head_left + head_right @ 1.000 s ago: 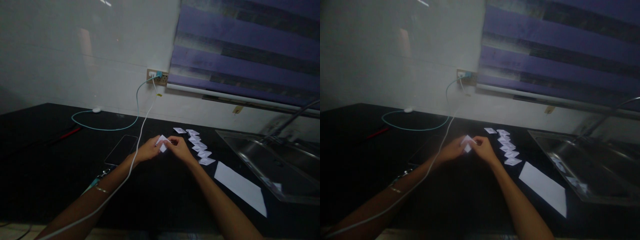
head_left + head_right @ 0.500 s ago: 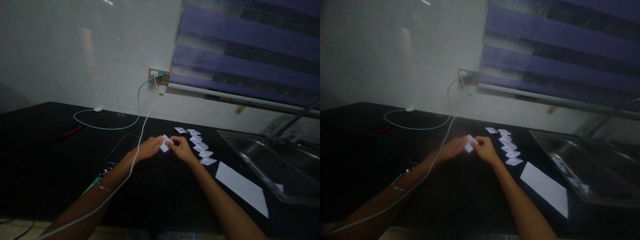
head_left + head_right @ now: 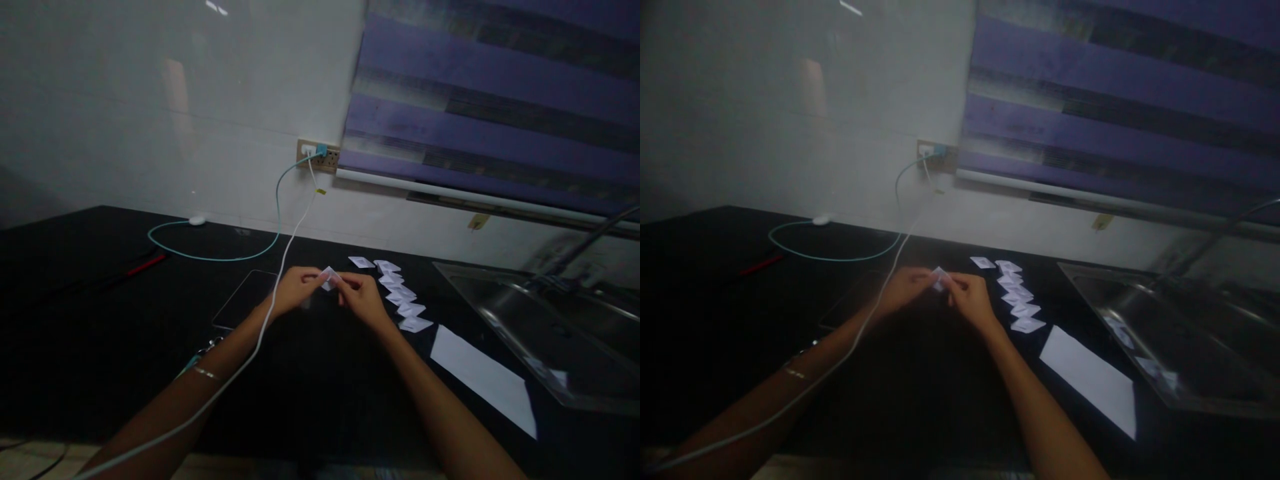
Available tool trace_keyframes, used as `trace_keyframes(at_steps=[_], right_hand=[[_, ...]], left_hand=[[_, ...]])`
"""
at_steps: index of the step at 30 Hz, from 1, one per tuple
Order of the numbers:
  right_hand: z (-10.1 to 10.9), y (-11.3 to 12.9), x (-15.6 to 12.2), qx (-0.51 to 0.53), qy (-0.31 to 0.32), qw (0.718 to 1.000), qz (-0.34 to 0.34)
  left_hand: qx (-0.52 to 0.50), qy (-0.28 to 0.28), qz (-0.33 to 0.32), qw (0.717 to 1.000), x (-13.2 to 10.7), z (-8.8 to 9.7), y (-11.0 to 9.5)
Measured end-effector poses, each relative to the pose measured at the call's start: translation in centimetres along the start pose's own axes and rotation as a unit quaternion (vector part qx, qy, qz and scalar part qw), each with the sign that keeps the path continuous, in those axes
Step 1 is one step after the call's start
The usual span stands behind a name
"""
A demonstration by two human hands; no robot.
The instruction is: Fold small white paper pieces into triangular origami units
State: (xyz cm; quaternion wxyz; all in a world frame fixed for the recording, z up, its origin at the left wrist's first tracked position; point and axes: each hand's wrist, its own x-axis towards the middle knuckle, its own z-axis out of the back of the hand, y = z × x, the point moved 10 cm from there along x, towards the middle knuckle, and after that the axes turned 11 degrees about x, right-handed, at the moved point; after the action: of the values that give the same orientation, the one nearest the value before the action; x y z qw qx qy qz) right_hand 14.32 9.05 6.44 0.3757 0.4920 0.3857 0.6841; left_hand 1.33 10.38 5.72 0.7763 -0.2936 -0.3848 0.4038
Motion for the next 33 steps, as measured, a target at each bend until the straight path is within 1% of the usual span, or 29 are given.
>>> trace_keyframes(at_steps=[3, 4, 5, 7, 9, 11, 14, 19, 24, 30, 33], right_hand=[[-0.1, -0.2, 0.2, 0.084, 0.000, 0.996, -0.016], [-0.1, -0.2, 0.3, 0.108, 0.001, 0.994, -0.017], [-0.2, -0.3, 0.3, 0.126, 0.002, 0.992, -0.019], [-0.1, -0.5, 0.4, 0.142, -0.002, 0.990, -0.023], [0.3, -0.8, 0.5, 0.134, -0.018, 0.991, -0.023], [0.7, -1.1, 0.5, 0.115, -0.036, 0.993, -0.019], [1.0, -1.5, 0.6, 0.104, -0.046, 0.993, -0.014], [1.2, -1.9, 0.8, 0.138, -0.045, 0.989, -0.010], [0.9, -2.0, 0.9, 0.144, -0.022, 0.989, -0.017], [1.0, -2.2, 0.8, 0.161, -0.033, 0.986, -0.024], [1.0, -2.3, 0.8, 0.184, -0.031, 0.982, -0.032]], left_hand=[[-0.133, 0.043, 0.059, 0.988, 0.3, -1.4, 1.2], [-0.173, 0.043, 0.079, 0.981, 0.4, -1.6, 1.5], [-0.190, 0.034, 0.089, 0.977, 0.4, -1.5, 1.7], [-0.198, 0.012, 0.085, 0.976, 0.4, -1.1, 1.7], [-0.201, -0.005, 0.075, 0.977, 0.3, -0.8, 1.4], [-0.212, -0.014, 0.077, 0.974, 0.1, -0.6, 1.5], [-0.211, -0.006, 0.082, 0.974, 0.1, -0.6, 1.4], [-0.198, -0.003, 0.072, 0.978, 0.0, -0.1, 0.5], [-0.179, -0.003, 0.075, 0.981, -0.2, 0.0, 0.2], [-0.107, -0.037, 0.024, 0.993, -0.3, 1.2, -1.4], [-0.094, -0.066, 0.016, 0.993, -0.3, 1.9, -1.5]])
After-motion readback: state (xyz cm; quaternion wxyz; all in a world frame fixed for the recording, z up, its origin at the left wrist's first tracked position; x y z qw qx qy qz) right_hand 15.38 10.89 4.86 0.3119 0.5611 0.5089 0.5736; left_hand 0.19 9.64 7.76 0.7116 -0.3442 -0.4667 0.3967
